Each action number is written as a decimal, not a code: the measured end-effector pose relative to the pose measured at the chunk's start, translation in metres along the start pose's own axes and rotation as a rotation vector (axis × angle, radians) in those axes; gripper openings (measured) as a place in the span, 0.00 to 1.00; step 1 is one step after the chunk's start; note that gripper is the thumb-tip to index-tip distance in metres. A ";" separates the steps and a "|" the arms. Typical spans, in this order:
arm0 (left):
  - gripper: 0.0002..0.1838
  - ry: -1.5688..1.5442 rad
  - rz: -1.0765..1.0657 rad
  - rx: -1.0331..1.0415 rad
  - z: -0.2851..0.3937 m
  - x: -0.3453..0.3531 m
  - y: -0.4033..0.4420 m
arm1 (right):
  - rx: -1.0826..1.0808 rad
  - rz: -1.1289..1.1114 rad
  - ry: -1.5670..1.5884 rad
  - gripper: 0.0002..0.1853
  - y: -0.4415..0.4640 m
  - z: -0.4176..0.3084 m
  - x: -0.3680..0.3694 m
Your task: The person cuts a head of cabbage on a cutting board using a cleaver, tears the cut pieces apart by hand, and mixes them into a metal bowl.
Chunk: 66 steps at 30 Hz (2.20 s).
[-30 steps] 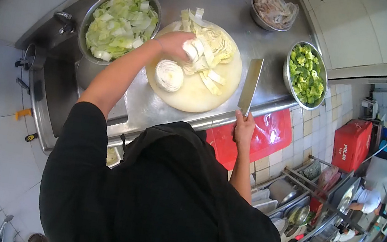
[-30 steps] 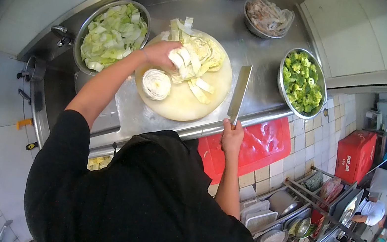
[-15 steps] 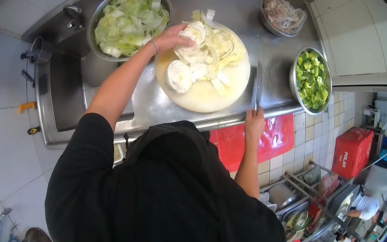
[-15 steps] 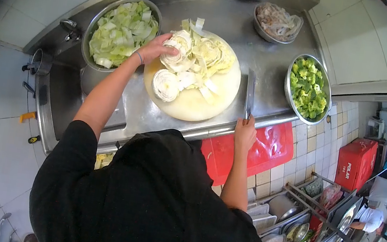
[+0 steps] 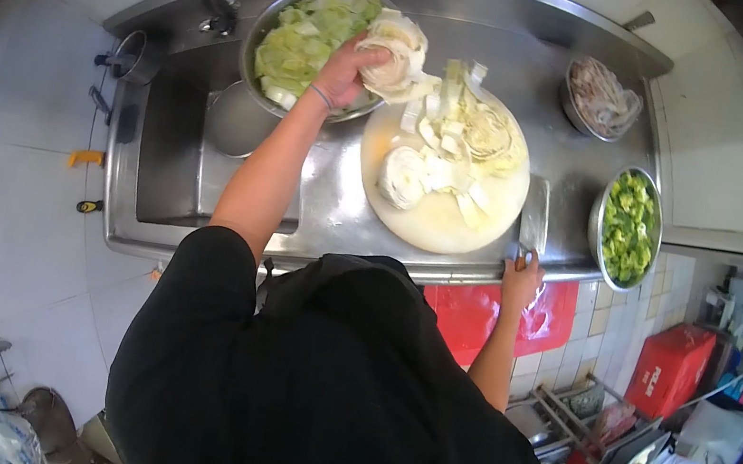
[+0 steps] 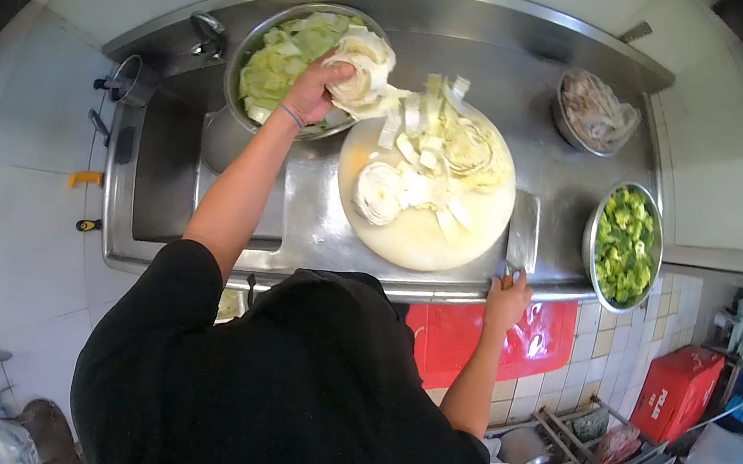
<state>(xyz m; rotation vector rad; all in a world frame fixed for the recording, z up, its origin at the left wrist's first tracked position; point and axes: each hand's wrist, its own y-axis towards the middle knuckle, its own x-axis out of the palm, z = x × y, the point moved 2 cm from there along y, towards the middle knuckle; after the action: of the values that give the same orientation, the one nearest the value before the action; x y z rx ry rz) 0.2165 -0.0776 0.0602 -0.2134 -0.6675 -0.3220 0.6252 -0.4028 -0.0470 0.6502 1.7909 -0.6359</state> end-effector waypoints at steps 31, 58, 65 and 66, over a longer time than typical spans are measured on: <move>0.46 1.926 0.078 0.115 0.075 -0.086 0.055 | -0.007 0.105 0.108 0.32 0.013 -0.007 -0.018; 0.36 0.704 0.010 0.190 -0.102 0.100 0.038 | -0.308 -0.284 1.576 0.31 0.053 -0.304 -0.019; 0.37 0.401 0.126 0.219 0.011 0.025 0.013 | -0.389 -0.530 1.638 0.31 0.021 -0.427 0.004; 0.39 0.329 0.147 0.177 0.023 0.013 0.010 | -0.342 -0.626 1.664 0.32 0.013 -0.443 0.006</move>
<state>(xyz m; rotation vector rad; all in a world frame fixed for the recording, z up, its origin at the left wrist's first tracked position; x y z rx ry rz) 0.2163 -0.0646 0.0849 -0.0370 -0.3499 -0.1502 0.3392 -0.0849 0.0710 0.2896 3.6241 -0.0061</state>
